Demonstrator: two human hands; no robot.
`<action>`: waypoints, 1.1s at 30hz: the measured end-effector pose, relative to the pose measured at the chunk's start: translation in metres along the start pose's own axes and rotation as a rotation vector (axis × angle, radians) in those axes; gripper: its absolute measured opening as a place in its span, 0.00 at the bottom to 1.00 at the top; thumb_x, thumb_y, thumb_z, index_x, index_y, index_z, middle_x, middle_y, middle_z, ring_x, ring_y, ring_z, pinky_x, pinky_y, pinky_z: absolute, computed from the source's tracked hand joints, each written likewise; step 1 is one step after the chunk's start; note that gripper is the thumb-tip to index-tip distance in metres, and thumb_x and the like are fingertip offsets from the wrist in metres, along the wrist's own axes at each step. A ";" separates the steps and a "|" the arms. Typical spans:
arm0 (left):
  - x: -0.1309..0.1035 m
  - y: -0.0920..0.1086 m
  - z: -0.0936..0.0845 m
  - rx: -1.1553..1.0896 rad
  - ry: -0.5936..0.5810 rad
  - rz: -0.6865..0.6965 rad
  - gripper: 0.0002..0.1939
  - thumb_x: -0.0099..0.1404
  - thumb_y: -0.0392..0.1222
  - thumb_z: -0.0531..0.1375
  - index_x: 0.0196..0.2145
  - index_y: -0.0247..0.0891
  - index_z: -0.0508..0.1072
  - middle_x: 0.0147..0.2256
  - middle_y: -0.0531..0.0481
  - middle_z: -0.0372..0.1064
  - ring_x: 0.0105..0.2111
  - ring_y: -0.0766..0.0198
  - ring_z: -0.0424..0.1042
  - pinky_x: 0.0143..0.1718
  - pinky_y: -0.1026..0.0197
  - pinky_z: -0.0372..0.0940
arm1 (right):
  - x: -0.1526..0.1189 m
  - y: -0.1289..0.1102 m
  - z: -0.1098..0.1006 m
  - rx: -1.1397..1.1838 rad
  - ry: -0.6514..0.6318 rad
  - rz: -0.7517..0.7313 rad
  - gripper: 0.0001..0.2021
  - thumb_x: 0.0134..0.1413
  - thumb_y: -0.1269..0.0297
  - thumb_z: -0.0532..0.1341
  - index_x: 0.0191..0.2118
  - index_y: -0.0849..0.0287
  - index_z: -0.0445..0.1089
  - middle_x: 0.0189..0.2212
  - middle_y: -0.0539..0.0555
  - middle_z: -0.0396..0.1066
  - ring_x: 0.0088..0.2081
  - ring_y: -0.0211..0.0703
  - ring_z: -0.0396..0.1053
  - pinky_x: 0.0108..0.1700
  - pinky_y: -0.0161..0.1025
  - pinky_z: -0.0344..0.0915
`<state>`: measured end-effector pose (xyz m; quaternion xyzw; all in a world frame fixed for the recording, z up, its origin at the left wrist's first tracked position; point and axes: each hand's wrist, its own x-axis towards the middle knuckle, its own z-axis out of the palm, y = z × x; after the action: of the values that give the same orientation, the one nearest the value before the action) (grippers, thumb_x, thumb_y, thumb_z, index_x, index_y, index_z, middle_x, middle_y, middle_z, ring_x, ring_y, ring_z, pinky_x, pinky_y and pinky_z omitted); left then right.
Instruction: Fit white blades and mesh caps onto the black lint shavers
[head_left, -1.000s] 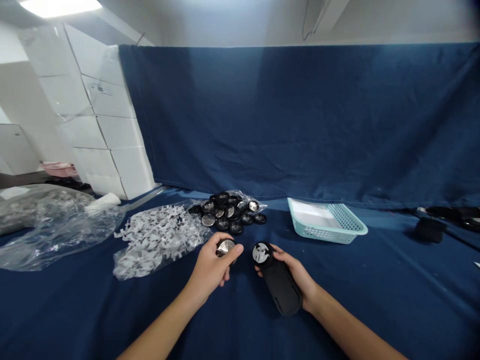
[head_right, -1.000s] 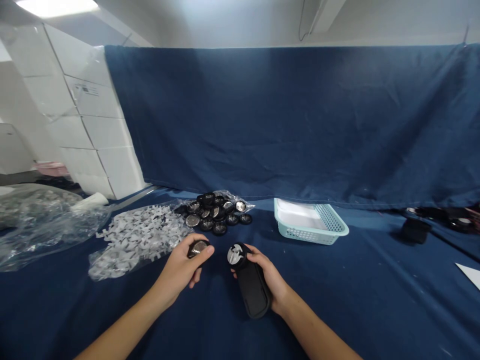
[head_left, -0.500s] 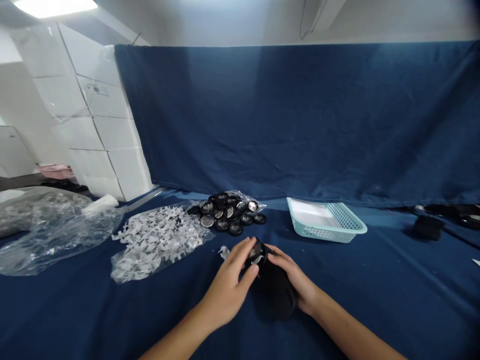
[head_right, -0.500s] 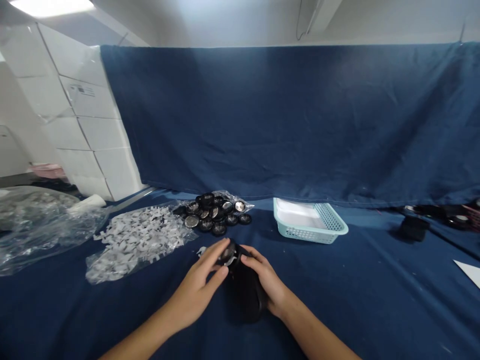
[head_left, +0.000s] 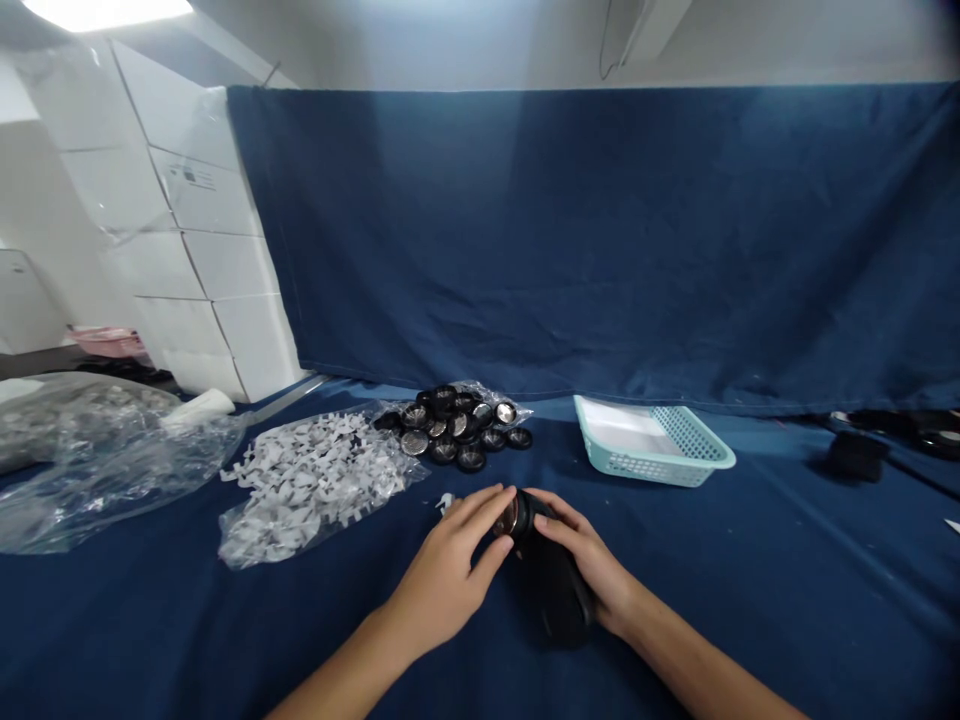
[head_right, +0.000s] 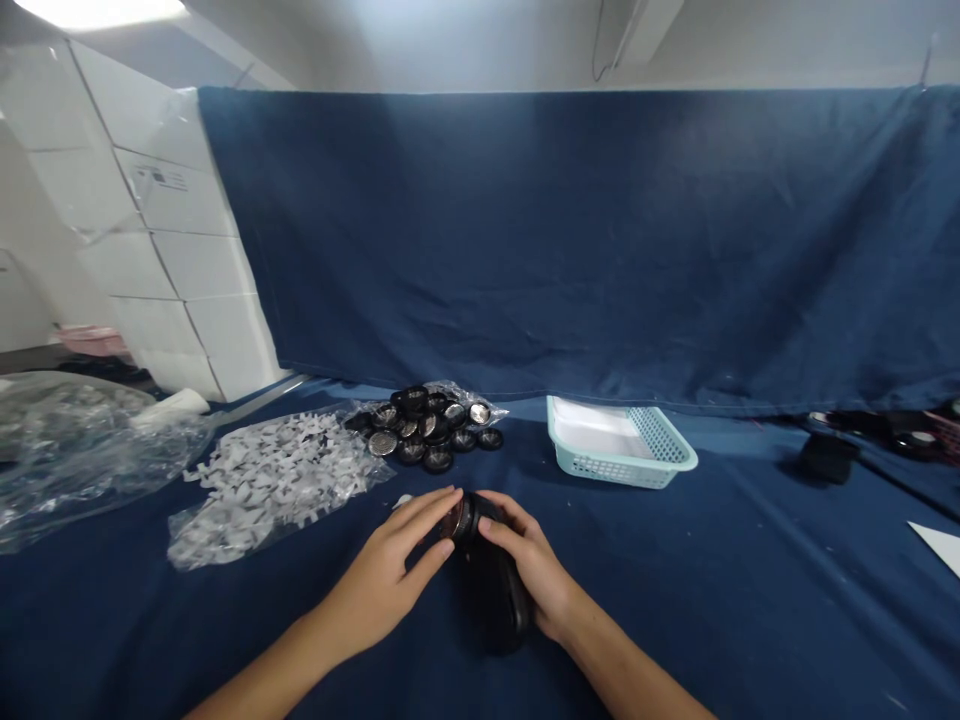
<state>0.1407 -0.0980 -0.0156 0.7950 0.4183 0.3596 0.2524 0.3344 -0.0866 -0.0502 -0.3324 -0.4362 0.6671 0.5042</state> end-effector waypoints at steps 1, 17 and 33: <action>0.000 0.000 0.000 -0.005 -0.008 -0.006 0.23 0.68 0.45 0.53 0.60 0.53 0.62 0.60 0.51 0.59 0.58 0.53 0.60 0.61 0.52 0.54 | -0.001 0.001 0.001 -0.031 0.017 -0.029 0.21 0.50 0.57 0.66 0.51 0.52 0.69 0.45 0.51 0.73 0.45 0.47 0.69 0.50 0.41 0.62; 0.000 0.003 0.007 -0.384 0.062 -0.286 0.25 0.69 0.58 0.46 0.25 0.38 0.68 0.18 0.54 0.66 0.19 0.65 0.68 0.24 0.65 0.61 | -0.036 0.014 0.028 -0.970 0.216 -0.904 0.26 0.51 0.71 0.64 0.56 0.48 0.61 0.55 0.58 0.59 0.55 0.55 0.60 0.56 0.53 0.60; 0.004 -0.004 0.001 -0.591 -0.134 -0.584 0.32 0.63 0.68 0.47 0.29 0.33 0.71 0.12 0.54 0.62 0.09 0.67 0.61 0.11 0.68 0.54 | -0.035 0.031 0.020 -1.216 0.087 -1.140 0.33 0.49 0.80 0.60 0.60 0.47 0.61 0.56 0.56 0.63 0.58 0.58 0.57 0.54 0.56 0.63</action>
<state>0.1412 -0.0924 -0.0177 0.5582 0.4874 0.3249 0.5876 0.3141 -0.1283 -0.0705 -0.3002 -0.8018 -0.0557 0.5137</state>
